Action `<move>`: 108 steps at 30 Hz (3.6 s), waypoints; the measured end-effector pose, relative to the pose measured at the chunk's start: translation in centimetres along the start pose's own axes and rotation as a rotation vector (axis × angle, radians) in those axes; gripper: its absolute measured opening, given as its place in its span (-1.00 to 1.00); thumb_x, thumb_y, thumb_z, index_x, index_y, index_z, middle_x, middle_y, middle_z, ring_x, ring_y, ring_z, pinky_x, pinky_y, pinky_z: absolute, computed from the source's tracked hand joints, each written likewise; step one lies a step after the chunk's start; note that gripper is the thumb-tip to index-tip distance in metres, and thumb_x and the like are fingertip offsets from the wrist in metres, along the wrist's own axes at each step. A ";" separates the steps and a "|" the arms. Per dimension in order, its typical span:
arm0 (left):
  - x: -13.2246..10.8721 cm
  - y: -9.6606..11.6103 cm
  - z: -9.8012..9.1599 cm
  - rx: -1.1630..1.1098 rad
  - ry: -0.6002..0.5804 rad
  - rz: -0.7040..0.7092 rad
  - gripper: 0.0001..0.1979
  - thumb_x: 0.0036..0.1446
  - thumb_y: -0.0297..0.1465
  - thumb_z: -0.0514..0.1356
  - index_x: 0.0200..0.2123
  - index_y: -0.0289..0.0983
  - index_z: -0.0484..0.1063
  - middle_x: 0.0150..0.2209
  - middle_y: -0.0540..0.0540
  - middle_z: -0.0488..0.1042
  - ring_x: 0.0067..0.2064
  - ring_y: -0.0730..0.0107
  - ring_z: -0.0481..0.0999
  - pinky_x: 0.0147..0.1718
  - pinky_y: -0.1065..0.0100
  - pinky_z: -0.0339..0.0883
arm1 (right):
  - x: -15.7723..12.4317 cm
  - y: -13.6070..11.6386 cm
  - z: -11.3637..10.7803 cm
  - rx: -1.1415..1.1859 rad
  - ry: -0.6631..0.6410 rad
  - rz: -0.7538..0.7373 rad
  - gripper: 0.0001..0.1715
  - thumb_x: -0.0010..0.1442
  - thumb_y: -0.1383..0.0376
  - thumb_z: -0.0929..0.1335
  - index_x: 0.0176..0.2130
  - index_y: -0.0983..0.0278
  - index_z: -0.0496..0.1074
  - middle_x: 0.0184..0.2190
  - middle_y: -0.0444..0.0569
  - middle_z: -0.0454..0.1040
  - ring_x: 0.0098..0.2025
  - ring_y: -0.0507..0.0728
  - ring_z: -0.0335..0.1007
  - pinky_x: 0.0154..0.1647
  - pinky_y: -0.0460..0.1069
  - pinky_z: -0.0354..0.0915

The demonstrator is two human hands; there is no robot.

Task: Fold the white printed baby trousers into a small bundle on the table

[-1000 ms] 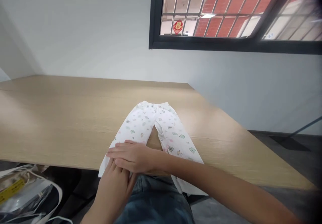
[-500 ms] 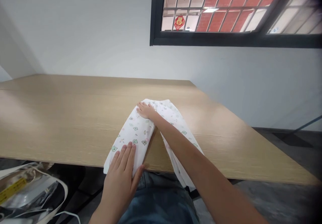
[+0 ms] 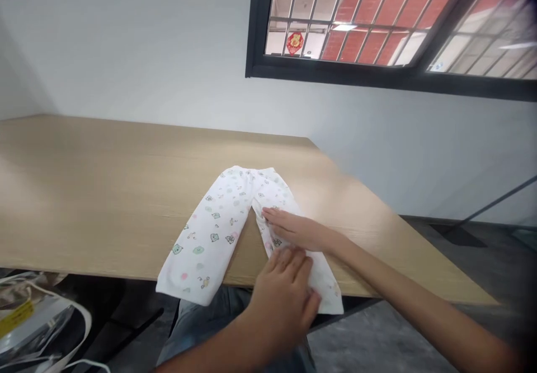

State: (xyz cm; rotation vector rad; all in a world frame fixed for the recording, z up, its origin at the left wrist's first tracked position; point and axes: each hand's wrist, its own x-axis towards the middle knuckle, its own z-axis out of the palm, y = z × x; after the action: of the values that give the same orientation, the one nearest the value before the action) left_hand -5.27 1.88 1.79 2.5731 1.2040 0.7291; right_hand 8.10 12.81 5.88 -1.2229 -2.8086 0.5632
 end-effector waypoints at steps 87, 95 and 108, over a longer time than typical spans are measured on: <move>-7.7 -7.9 -5.5 0.308 -0.112 0.057 -0.03 -0.26 -0.79 -0.10 0.24 0.01 -0.05 0.27 0.08 -0.02 0.26 0.27 0.06 0.10 0.14 0.16 | 3.9 -3.2 1.0 -0.131 -0.023 -0.191 -0.32 0.24 0.06 0.18 0.22 0.37 0.10 0.24 0.18 0.01 0.26 0.34 -0.13 0.20 0.22 -0.02; -7.2 -8.5 -4.6 0.215 0.082 0.058 -0.40 0.08 -0.65 0.02 0.13 0.01 0.22 0.09 0.00 0.36 0.13 0.26 0.29 0.01 0.23 0.24 | -5.7 -5.2 5.5 -0.322 0.150 -0.379 0.01 -0.01 0.27 0.36 0.30 0.35 -0.15 0.24 0.19 0.01 0.24 0.40 -0.09 0.18 0.36 -0.07; -8.0 -5.2 -9.4 -0.285 0.330 -0.103 -0.83 0.11 -0.32 0.18 -0.19 -0.12 0.36 -0.34 0.05 0.48 -0.38 0.45 0.48 -0.44 0.51 0.37 | -6.6 -10.7 3.1 0.232 0.540 -0.289 -0.78 0.20 0.26 0.27 -0.12 0.08 0.20 -0.48 -0.21 0.46 -0.58 0.02 0.36 -0.62 -0.11 0.25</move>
State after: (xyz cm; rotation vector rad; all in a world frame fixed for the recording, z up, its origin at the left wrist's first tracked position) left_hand -17.90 -1.05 5.07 2.2002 1.2067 1.2385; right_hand 4.67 0.44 7.35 -0.7617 -2.3246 0.4408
